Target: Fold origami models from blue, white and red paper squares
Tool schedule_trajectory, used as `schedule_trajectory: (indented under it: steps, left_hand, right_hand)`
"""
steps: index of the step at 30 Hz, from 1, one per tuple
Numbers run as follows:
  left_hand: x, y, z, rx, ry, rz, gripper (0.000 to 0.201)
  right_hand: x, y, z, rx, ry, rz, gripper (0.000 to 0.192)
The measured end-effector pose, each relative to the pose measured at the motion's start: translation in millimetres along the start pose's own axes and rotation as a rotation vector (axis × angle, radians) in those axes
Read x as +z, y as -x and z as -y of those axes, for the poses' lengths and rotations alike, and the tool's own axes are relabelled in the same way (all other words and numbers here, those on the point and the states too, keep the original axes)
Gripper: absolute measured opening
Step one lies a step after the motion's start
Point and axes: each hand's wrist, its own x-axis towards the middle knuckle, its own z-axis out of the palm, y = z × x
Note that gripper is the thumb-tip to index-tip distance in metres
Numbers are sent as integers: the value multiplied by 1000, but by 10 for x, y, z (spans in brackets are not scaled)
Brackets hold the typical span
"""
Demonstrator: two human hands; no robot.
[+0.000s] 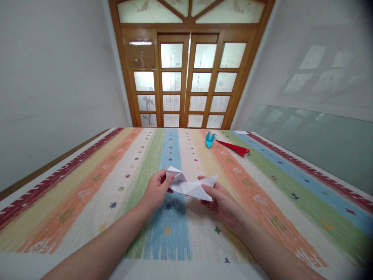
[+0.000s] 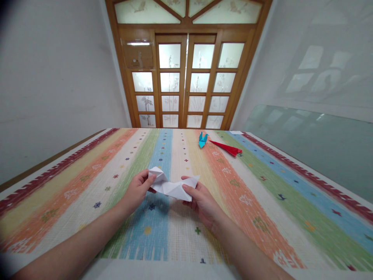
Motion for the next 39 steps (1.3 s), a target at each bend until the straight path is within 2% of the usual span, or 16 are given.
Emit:
schedule_trajectory:
  steps: [4,8,14,18,21,24,27,29,32,34,37,39]
  left_hand:
    - [-20,-13,2,-28,43,-67,38]
    - [-47,-26,13,-93,87,-112,36]
    - [-32,-31,-3,-163,91,-150,31]
    - [-30,-16,13,-103,-10,-139,28]
    - [-33,16,18,-10,-153,-112,25]
    - [-18,52,-1,56,-249,-82,22]
    - [10,78,-20,90,-264,-63,20]
    - [23,91,-29,115,-261,-92,18]
    - [19,117,-64,235,-384,-204,17]
    - [0,145,-115,421,-550,-238,19]
    - [-23,192,-206,755,-768,-142,8]
    - [-17,214,-242,891,-852,-21,8]
  right_hand:
    - [5,-15,-8,-7,-37,45,35]
    - [8,-10,3,-37,-59,29,43]
    - [-45,-43,13,-321,136,-48,55]
    - [-45,-16,-17,-439,301,100,69]
    - [6,45,-42,-385,381,169,72]
    - [64,95,-62,-278,371,190,68]
    - [92,109,-83,-148,306,175,60]
    - [91,101,-97,-92,262,164,54]
    - [80,78,-116,-66,208,169,47]
    - [75,61,-127,-52,189,150,44]
    - [70,35,-149,-50,170,109,42]
    - [68,19,-168,-65,158,107,41]
